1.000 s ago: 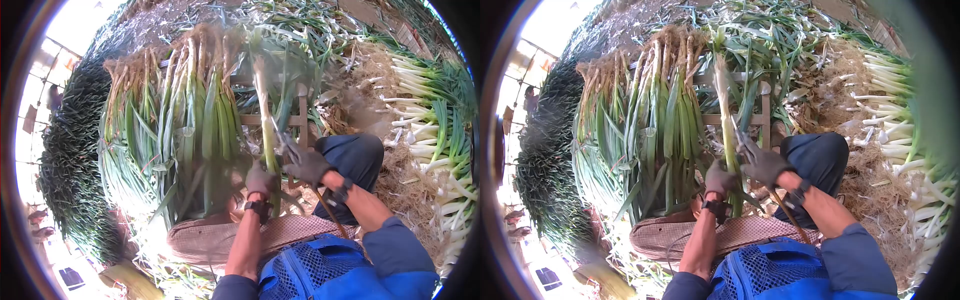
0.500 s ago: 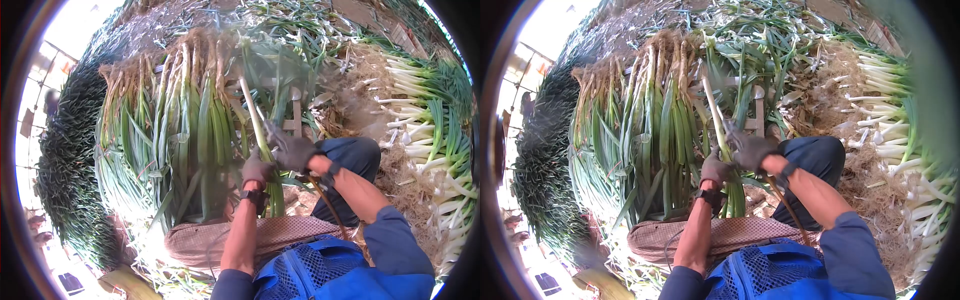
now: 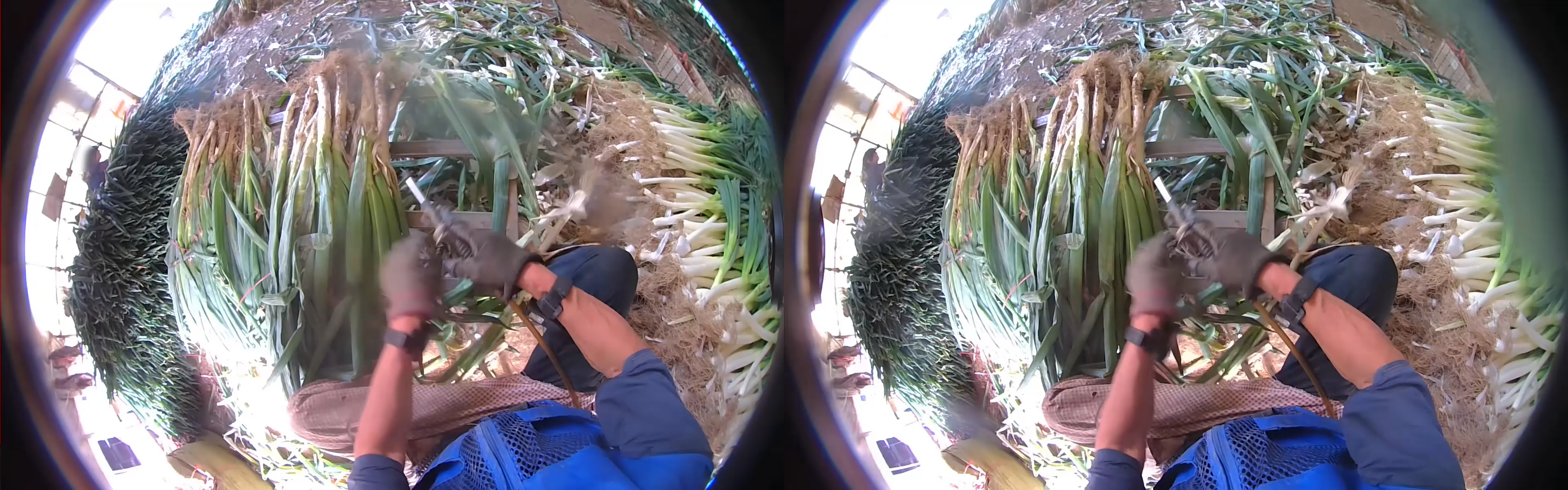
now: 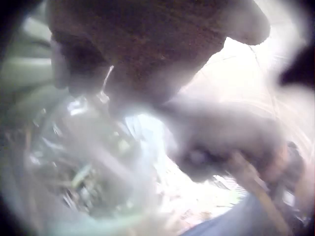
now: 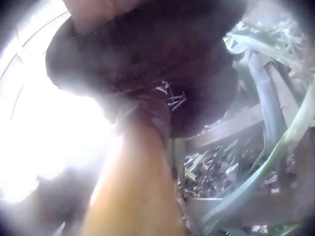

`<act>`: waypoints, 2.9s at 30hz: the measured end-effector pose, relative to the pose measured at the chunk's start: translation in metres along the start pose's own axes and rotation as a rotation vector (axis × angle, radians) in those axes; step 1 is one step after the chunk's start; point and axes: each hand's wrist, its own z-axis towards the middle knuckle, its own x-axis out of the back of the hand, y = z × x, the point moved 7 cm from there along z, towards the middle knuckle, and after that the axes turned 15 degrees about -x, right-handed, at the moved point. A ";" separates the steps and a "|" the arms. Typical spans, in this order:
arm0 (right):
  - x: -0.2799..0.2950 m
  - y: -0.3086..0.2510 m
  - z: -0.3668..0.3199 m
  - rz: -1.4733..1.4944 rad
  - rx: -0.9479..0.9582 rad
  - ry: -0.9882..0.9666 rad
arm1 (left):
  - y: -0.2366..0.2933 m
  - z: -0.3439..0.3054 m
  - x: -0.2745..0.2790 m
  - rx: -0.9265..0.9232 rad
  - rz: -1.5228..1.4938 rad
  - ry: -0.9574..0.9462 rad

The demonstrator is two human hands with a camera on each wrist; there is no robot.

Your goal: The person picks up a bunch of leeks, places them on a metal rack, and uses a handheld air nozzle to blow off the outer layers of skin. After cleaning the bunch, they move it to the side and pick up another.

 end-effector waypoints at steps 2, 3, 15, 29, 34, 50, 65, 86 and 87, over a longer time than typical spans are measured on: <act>0.003 -0.022 0.005 -0.076 -0.132 -0.043 | -0.039 0.036 0.038 0.045 0.210 0.088; -0.001 -0.026 0.009 -0.114 -0.200 -0.069 | -0.050 0.044 0.052 0.057 0.283 0.106; -0.010 -0.056 0.143 -0.265 -0.207 -0.063 | -0.098 0.099 0.034 0.094 0.304 0.021; 0.039 -0.070 0.246 -0.263 -0.059 0.172 | -0.129 0.152 0.009 0.465 0.076 -0.383; 0.014 -0.023 0.148 -0.301 -0.138 -0.046 | -0.105 0.098 0.002 0.514 -0.191 -0.285; 0.014 -0.009 -0.034 -0.467 -0.139 -0.130 | -0.051 -0.037 -0.028 0.550 -0.730 -0.204; 0.009 -0.026 -0.106 -0.439 -0.157 -0.289 | -0.098 -0.053 -0.029 0.751 -1.114 0.187; 0.010 -0.032 0.032 -0.361 0.079 0.014 | -0.044 -0.012 -0.008 0.283 0.442 -0.230; 0.015 -0.036 0.041 -0.412 0.000 0.003 | -0.041 -0.011 -0.008 0.323 0.427 -0.247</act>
